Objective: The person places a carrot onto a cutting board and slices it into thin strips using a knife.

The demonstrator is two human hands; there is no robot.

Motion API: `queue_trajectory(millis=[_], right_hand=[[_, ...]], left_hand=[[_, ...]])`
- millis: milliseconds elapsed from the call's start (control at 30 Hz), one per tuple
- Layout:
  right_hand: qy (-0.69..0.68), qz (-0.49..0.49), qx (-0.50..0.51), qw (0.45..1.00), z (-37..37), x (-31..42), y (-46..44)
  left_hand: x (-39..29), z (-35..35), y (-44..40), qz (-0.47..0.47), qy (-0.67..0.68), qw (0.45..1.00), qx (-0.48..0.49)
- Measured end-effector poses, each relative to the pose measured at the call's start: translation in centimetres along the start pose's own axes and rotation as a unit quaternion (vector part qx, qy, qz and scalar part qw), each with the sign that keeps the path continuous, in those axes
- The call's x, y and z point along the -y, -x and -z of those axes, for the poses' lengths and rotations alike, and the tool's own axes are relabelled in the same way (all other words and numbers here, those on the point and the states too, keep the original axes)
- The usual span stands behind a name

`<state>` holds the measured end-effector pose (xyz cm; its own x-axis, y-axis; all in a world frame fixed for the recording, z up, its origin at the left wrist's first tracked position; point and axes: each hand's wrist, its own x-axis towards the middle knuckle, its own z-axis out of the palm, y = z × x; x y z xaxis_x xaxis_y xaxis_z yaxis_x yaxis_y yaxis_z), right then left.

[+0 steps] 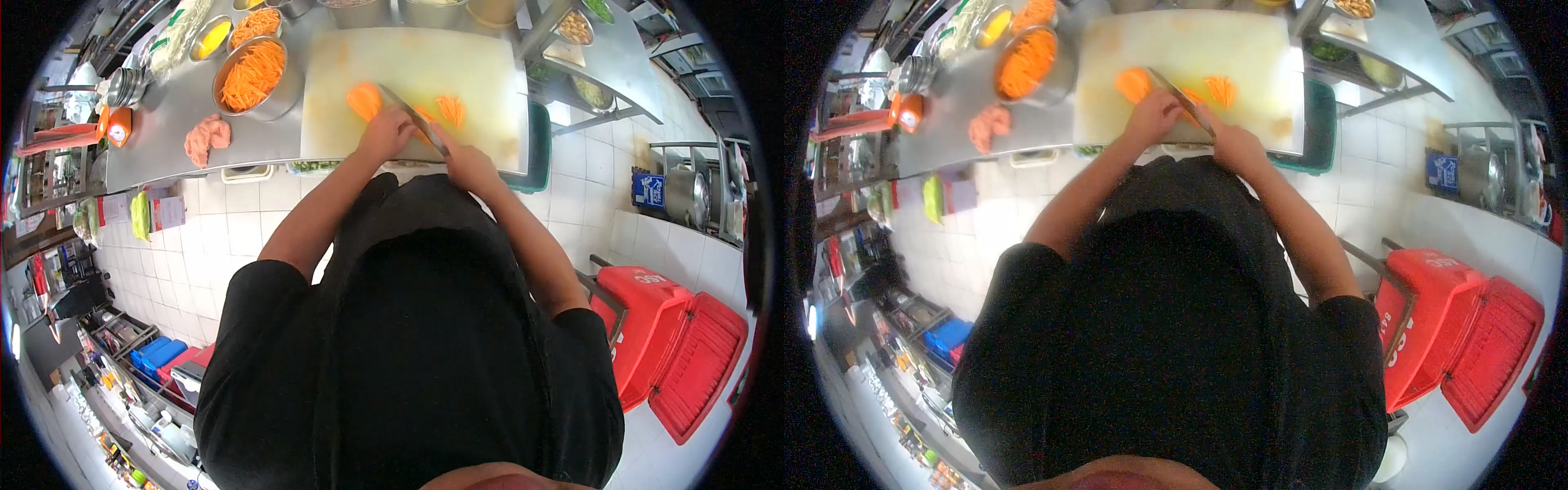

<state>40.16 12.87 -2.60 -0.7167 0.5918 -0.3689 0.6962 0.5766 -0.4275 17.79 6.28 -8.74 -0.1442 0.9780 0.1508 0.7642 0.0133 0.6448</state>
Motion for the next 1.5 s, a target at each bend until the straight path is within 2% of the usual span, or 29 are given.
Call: queue_trajectory(millis=[67, 133, 333, 567, 867, 1067, 1400, 1500], right_hand=[[-0.003, 0.001, -0.004, 1.000, -0.4, -1.2, 0.0], [0.005, 0.002, -0.015, 1.000, 0.0, -2.1, -0.1], [0.037, -0.061, -0.004, 0.997, 1.9, -2.4, 0.2], [0.042, -0.041, -0.012, 0.998, 1.6, -0.3, 1.9], [0.078, 0.004, 0.000, 0.997, 3.0, 1.6, 3.9], [0.053, 0.007, -0.009, 0.999, 0.1, -0.1, 2.4], [0.066, -0.008, 0.033, 0.997, 3.4, 1.8, 3.4], [0.055, -0.010, 0.025, 0.998, 0.8, 0.7, 2.0]], left_hand=[[-0.1, 0.3, 0.5, 0.000, -0.004, 1.000, 0.019], [-0.3, 0.5, 1.1, -0.041, -0.017, 0.999, 0.001], [-0.1, -0.1, 0.6, -0.081, -0.042, 0.996, -0.001], [-0.6, -0.4, 0.0, -0.095, -0.029, 0.995, -0.006], [-0.7, -0.7, -0.3, -0.130, -0.003, 0.990, -0.059], [0.9, -1.6, -0.2, -0.111, -0.022, 0.993, -0.028], [0.5, -1.2, -0.1, -0.099, -0.015, 0.995, -0.028], [0.7, -1.6, 0.5, -0.109, -0.021, 0.993, -0.032]])
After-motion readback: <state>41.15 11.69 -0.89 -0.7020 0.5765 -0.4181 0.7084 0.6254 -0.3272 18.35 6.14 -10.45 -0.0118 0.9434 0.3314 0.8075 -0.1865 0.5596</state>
